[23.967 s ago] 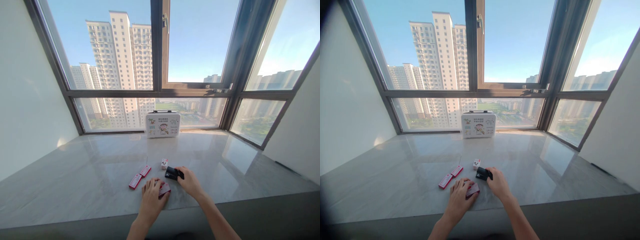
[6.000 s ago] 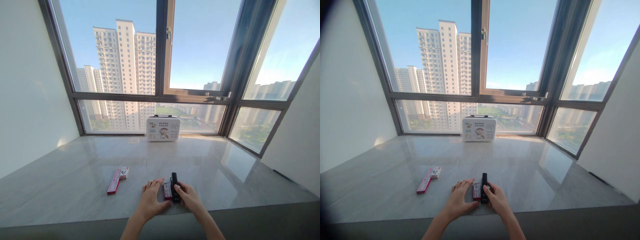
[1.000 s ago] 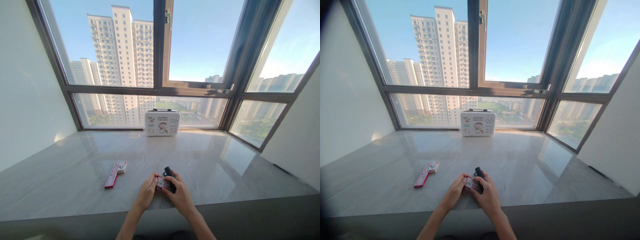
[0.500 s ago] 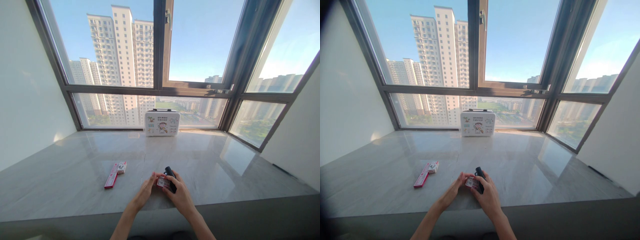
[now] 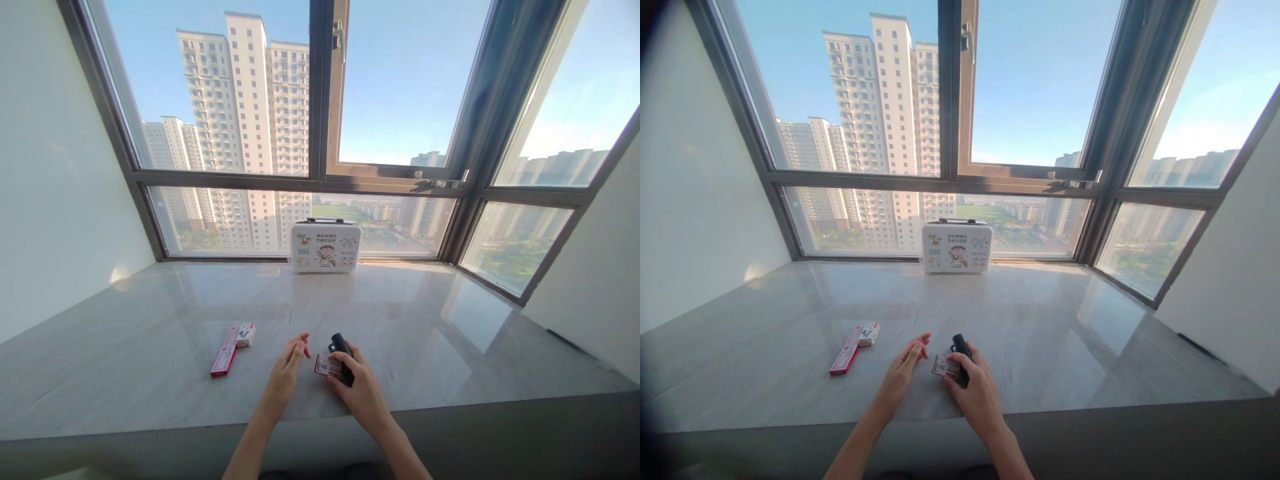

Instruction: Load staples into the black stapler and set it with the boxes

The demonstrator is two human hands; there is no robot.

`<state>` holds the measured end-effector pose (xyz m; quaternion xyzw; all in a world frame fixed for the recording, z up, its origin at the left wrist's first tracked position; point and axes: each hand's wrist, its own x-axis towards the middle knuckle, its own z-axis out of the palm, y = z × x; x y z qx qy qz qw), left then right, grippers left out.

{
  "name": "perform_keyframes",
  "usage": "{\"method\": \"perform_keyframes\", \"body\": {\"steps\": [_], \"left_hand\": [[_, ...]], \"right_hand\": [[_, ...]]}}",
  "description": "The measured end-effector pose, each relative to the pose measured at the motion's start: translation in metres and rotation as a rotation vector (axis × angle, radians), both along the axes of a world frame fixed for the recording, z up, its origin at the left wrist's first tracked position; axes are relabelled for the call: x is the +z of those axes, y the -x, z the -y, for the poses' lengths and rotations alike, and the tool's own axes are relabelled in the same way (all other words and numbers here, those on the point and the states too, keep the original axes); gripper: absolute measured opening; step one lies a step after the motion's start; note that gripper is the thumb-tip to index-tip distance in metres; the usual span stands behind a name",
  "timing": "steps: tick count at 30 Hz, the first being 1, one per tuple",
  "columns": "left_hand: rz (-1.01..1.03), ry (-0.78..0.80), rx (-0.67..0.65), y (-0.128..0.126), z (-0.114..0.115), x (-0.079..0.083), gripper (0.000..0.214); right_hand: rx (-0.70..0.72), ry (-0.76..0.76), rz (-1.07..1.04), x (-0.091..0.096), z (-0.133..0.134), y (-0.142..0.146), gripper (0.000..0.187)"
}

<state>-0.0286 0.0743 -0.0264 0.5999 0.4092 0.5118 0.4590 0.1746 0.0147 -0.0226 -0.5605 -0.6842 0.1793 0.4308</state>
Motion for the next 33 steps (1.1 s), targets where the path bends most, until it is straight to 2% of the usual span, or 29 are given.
{"method": "perform_keyframes", "body": {"steps": [3,6,8,13,15,18,22,26,30,33], "left_hand": [[0.139,0.062,0.114,0.007,-0.009,-0.014,0.044],[0.107,0.007,0.109,0.009,-0.010,-0.018,0.023],[0.061,-0.048,0.044,0.007,-0.008,-0.017,0.013],[-0.187,-0.121,-0.209,-0.001,0.005,-0.005,0.053],[-0.279,-0.139,-0.238,-0.004,0.010,0.002,0.052],[-0.286,-0.112,-0.265,-0.006,0.015,0.011,0.036],[-0.277,-0.084,-0.243,-0.006,0.018,0.017,0.029],[-0.346,-0.159,-0.217,-0.009,0.021,0.015,0.039],[-0.480,-0.261,-0.115,-0.011,0.020,0.009,0.053],[-0.576,-0.321,-0.018,-0.013,0.019,0.008,0.053]], "right_hand": [[-0.006,0.004,0.007,0.001,0.001,0.000,0.037],[-0.002,0.004,0.013,0.002,0.001,0.000,0.037],[0.001,0.003,0.014,0.003,0.002,0.000,0.037],[0.008,-0.004,0.001,0.003,0.002,-0.001,0.035],[0.011,-0.010,-0.003,0.003,0.002,-0.001,0.035],[0.016,-0.015,-0.012,0.004,0.001,-0.002,0.036],[0.012,-0.022,-0.027,0.003,0.000,-0.002,0.033],[0.013,-0.033,-0.042,0.002,0.000,-0.001,0.028],[0.018,-0.050,-0.043,0.002,0.000,-0.001,0.030],[0.014,-0.057,-0.036,0.002,0.001,0.000,0.033]]}}
